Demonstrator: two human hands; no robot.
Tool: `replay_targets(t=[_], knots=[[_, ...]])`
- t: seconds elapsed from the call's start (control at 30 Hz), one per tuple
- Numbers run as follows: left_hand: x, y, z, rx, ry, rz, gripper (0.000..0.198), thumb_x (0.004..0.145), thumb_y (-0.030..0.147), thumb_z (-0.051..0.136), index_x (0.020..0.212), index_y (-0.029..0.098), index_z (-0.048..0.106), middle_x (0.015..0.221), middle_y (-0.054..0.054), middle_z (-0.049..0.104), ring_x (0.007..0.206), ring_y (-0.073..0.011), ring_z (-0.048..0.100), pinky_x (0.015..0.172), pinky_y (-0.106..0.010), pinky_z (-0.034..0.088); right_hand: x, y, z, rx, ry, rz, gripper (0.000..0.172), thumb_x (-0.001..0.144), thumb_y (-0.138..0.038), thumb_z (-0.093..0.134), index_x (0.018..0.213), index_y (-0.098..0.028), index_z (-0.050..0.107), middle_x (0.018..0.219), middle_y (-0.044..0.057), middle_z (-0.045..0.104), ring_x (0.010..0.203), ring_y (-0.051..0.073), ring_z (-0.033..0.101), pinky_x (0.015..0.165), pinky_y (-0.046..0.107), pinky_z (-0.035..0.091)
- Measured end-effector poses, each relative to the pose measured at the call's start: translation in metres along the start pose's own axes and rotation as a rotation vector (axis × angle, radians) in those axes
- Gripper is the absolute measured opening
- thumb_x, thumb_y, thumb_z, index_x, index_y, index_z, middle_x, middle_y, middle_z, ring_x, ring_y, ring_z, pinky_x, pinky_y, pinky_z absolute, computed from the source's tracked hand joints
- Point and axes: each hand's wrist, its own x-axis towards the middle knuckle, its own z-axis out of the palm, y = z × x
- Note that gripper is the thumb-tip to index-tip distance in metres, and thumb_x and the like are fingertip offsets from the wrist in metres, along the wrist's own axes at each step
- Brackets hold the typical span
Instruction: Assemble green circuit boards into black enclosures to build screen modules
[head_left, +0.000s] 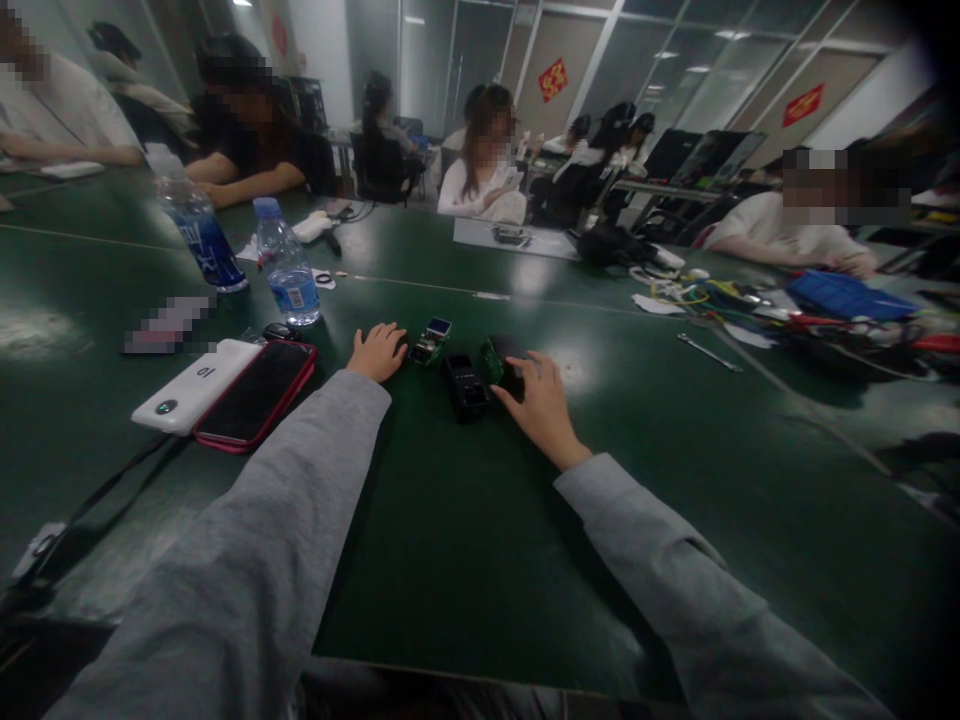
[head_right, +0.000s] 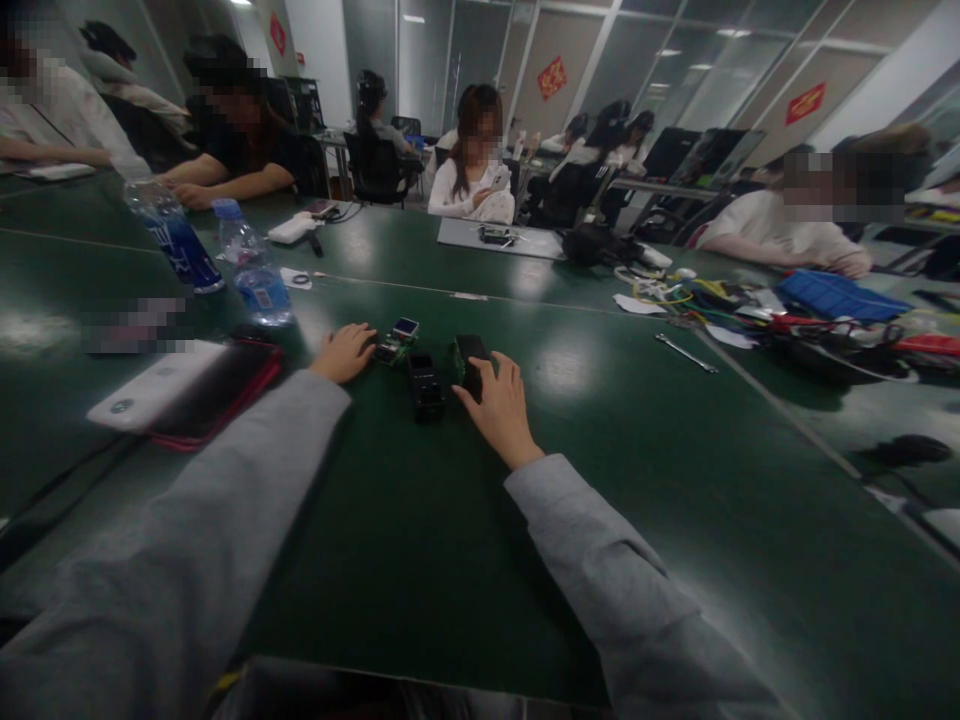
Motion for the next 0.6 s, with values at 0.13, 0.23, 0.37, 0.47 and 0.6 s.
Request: replay_targets(t=[0.13, 0.23, 0.37, 0.47, 0.6], knots=[[-0.001, 0.002, -0.001, -0.007, 0.000, -0.010, 0.046, 0.096, 0.041, 0.033, 0.139, 0.028, 0.046, 0.153, -0.006, 0.040, 0.142, -0.0266, 0.030, 0.115, -0.062, 0.020, 0.001, 0.004, 0.004, 0.133, 0.005, 0.064, 0.055, 0.090, -0.048, 0.054, 0.133, -0.014, 0.046, 0.130, 0.019, 0.048, 0.118, 0.031, 0.052, 0.097, 0.051, 0.047], [-0.001, 0.003, -0.002, -0.001, 0.006, -0.008, 0.046, 0.096, 0.040, 0.033, 0.139, 0.028, 0.045, 0.152, -0.006, 0.040, 0.142, -0.0264, 0.030, 0.114, -0.061, 0.020, 0.001, 0.006, 0.006, 0.208, -0.003, 0.120, 0.060, 0.089, -0.042, 0.055, 0.138, -0.012, 0.040, 0.128, 0.018, 0.054, 0.112, 0.030, 0.058, 0.096, 0.050, 0.049], [-0.002, 0.003, -0.002, 0.015, -0.004, -0.010, 0.047, 0.097, 0.040, 0.031, 0.140, 0.027, 0.044, 0.153, -0.006, 0.039, 0.143, -0.0263, 0.029, 0.115, -0.061, 0.021, 0.001, 0.007, 0.005, 0.169, 0.046, 0.129, 0.055, 0.087, -0.028, 0.054, 0.137, -0.011, 0.041, 0.128, 0.018, 0.055, 0.115, 0.030, 0.057, 0.097, 0.049, 0.049], [-0.001, 0.002, -0.002, 0.018, -0.009, -0.012, 0.047, 0.097, 0.041, 0.031, 0.140, 0.027, 0.044, 0.153, -0.006, 0.038, 0.143, -0.0262, 0.029, 0.115, -0.061, 0.022, 0.001, 0.003, 0.000, 0.059, 0.046, 0.015, 0.056, 0.085, -0.016, 0.048, 0.139, -0.010, 0.039, 0.139, 0.018, 0.047, 0.129, 0.029, 0.046, 0.106, 0.050, 0.042], [-0.001, 0.001, -0.002, 0.013, -0.001, -0.006, 0.048, 0.096, 0.041, 0.030, 0.140, 0.027, 0.044, 0.153, -0.005, 0.039, 0.142, -0.0263, 0.030, 0.115, -0.061, 0.021, 0.002, -0.009, -0.008, -0.038, -0.042, -0.121, 0.056, 0.086, -0.011, 0.047, 0.141, -0.013, 0.039, 0.148, 0.016, 0.038, 0.136, 0.029, 0.037, 0.109, 0.052, 0.037]])
